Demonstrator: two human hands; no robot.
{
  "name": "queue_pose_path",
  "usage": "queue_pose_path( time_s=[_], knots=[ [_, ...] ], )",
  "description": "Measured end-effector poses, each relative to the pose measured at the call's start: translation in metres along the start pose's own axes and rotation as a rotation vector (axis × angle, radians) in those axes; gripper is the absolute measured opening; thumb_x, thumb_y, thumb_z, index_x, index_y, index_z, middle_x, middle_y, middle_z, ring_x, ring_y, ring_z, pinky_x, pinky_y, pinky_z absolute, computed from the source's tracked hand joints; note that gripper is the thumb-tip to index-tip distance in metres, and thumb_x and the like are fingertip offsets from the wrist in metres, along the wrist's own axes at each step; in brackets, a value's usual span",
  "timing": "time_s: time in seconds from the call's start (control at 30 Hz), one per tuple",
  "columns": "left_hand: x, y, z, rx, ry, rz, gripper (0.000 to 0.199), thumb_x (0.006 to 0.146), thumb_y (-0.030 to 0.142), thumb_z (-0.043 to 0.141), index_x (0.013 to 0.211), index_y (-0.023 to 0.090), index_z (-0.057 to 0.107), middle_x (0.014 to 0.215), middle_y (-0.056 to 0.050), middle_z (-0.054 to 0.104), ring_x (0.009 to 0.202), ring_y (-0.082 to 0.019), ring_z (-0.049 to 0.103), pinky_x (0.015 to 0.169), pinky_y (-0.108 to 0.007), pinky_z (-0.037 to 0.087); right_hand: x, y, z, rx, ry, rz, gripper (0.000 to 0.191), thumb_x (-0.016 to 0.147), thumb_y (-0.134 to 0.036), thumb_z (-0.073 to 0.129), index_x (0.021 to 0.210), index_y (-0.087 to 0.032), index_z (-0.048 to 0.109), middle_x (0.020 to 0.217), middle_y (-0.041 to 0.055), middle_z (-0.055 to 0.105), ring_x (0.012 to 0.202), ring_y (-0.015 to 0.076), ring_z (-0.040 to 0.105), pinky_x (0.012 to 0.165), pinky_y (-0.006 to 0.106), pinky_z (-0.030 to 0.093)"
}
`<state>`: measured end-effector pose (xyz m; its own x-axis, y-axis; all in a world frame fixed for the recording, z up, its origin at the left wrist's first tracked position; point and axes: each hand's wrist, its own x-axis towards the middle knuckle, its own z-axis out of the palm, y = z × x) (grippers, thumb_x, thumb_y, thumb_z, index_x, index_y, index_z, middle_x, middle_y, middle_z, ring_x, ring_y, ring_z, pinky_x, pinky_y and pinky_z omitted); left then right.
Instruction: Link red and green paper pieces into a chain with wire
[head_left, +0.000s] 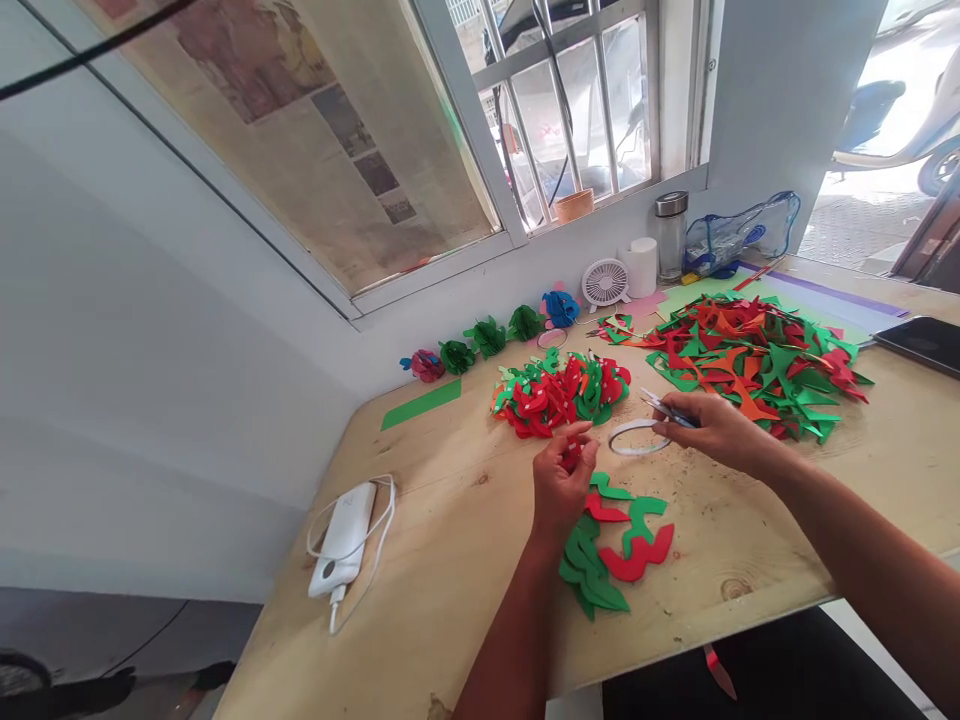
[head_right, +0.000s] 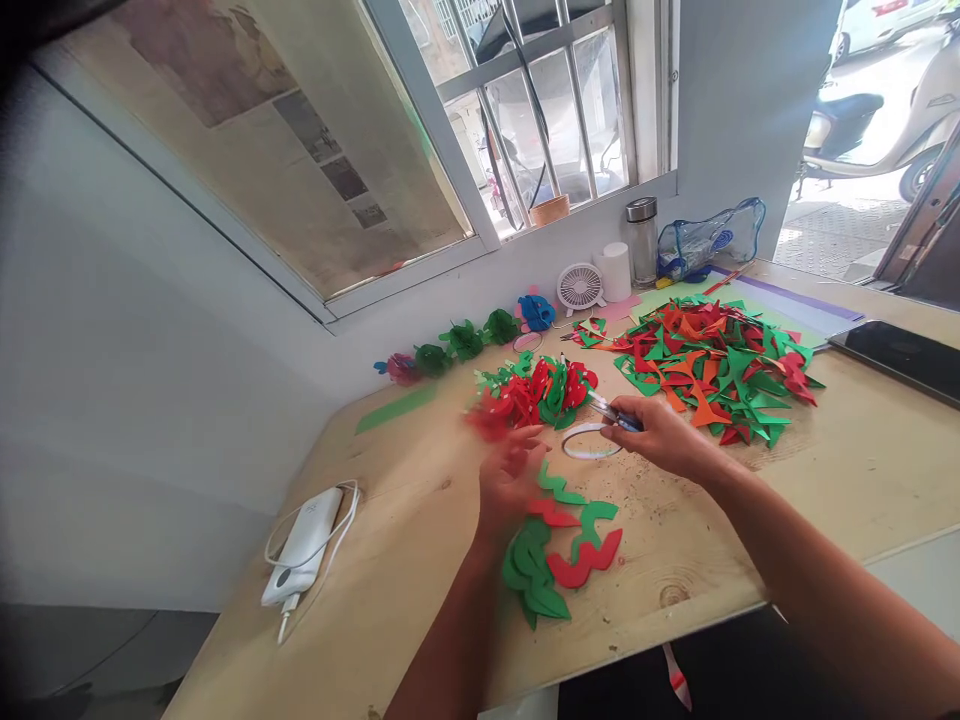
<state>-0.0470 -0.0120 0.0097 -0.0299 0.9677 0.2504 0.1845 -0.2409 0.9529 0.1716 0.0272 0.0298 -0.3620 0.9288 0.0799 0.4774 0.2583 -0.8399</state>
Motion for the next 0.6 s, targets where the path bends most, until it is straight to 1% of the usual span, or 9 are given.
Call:
queue_pose_path(
  time_s=[0.07, 0.13, 0.2, 0.27, 0.33, 0.4, 0.53, 0.6],
  knots=[
    [0.000, 0.000, -0.001, -0.003, 0.016, 0.008, 0.029, 0.080, 0.035, 0.059, 0.099, 0.015, 0.064, 0.075, -0.003, 0.064, 0.053, -0.007, 0.052, 0.048, -0.016, 0.040, -0.004, 0.003, -0.010, -0.142, 0.114, -0.027, 0.033, 0.080, -0.051, 0.051, 0.075, -0.019, 0.057, 0.056, -0.0046, 0.041, 0.051, 0.0093, 0.035, 0.046, 0.022, 0.028],
    [0.000, 0.001, -0.001, -0.001, 0.003, 0.016, 0.027, 0.080, 0.033, 0.058, 0.100, 0.015, 0.064, 0.075, -0.003, 0.065, 0.059, -0.009, 0.056, 0.051, -0.017, 0.042, -0.010, 0.009, -0.019, -0.302, 0.227, -0.040, 0.032, 0.081, -0.050, 0.050, 0.074, -0.020, 0.057, 0.055, -0.0036, 0.044, 0.050, 0.0098, 0.037, 0.046, 0.022, 0.029],
    [-0.001, 0.002, 0.000, 0.001, -0.011, 0.023, 0.025, 0.081, 0.031, 0.057, 0.100, 0.016, 0.064, 0.074, -0.004, 0.066, 0.062, -0.010, 0.058, 0.056, -0.018, 0.044, -0.016, 0.018, -0.027, -0.435, 0.319, -0.040, 0.030, 0.080, -0.049, 0.051, 0.082, -0.021, 0.060, 0.056, -0.0022, 0.051, 0.049, 0.0112, 0.043, 0.048, 0.023, 0.033],
    [-0.001, 0.002, 0.001, 0.004, -0.012, 0.025, 0.024, 0.080, 0.029, 0.058, 0.099, 0.016, 0.065, 0.073, -0.004, 0.066, 0.062, -0.010, 0.059, 0.057, -0.018, 0.045, -0.021, 0.029, -0.032, -0.548, 0.370, -0.054, 0.030, 0.081, -0.048, 0.049, 0.089, -0.021, 0.062, 0.061, 0.0010, 0.059, 0.052, 0.0145, 0.051, 0.050, 0.025, 0.035],
    [0.000, 0.001, 0.002, 0.006, -0.009, 0.018, 0.023, 0.080, 0.029, 0.058, 0.098, 0.016, 0.065, 0.071, -0.004, 0.066, 0.062, -0.011, 0.060, 0.057, -0.019, 0.046, -0.026, 0.039, -0.034, -0.655, 0.374, -0.055, 0.030, 0.082, -0.046, 0.047, 0.092, -0.023, 0.063, 0.064, 0.0032, 0.063, 0.053, 0.0172, 0.055, 0.048, 0.025, 0.034],
    [0.000, 0.000, 0.002, 0.009, -0.009, 0.005, 0.023, 0.079, 0.028, 0.058, 0.097, 0.015, 0.065, 0.071, -0.004, 0.066, 0.062, -0.011, 0.061, 0.056, -0.019, 0.046, -0.031, 0.046, -0.034, -0.734, 0.341, -0.040, 0.027, 0.080, -0.044, 0.048, 0.090, -0.024, 0.064, 0.061, 0.0032, 0.063, 0.050, 0.0183, 0.055, 0.045, 0.026, 0.033],
    [0.000, -0.001, 0.004, 0.002, -0.026, -0.006, 0.023, 0.080, 0.027, 0.057, 0.098, 0.015, 0.065, 0.071, -0.004, 0.066, 0.063, -0.012, 0.062, 0.057, -0.020, 0.047, -0.039, 0.051, -0.032, -0.729, 0.284, -0.037, 0.028, 0.080, -0.037, 0.049, 0.099, -0.026, 0.066, 0.065, 0.0047, 0.066, 0.051, 0.0191, 0.058, 0.046, 0.027, 0.036],
    [-0.001, -0.001, 0.005, -0.016, -0.038, -0.009, 0.023, 0.080, 0.027, 0.057, 0.098, 0.015, 0.065, 0.071, -0.004, 0.066, 0.065, -0.013, 0.063, 0.059, -0.020, 0.048, -0.042, 0.053, -0.032, -0.708, 0.273, -0.034, 0.030, 0.081, -0.037, 0.049, 0.102, -0.026, 0.066, 0.064, 0.0051, 0.067, 0.050, 0.0192, 0.058, 0.046, 0.027, 0.038]
  ],
)
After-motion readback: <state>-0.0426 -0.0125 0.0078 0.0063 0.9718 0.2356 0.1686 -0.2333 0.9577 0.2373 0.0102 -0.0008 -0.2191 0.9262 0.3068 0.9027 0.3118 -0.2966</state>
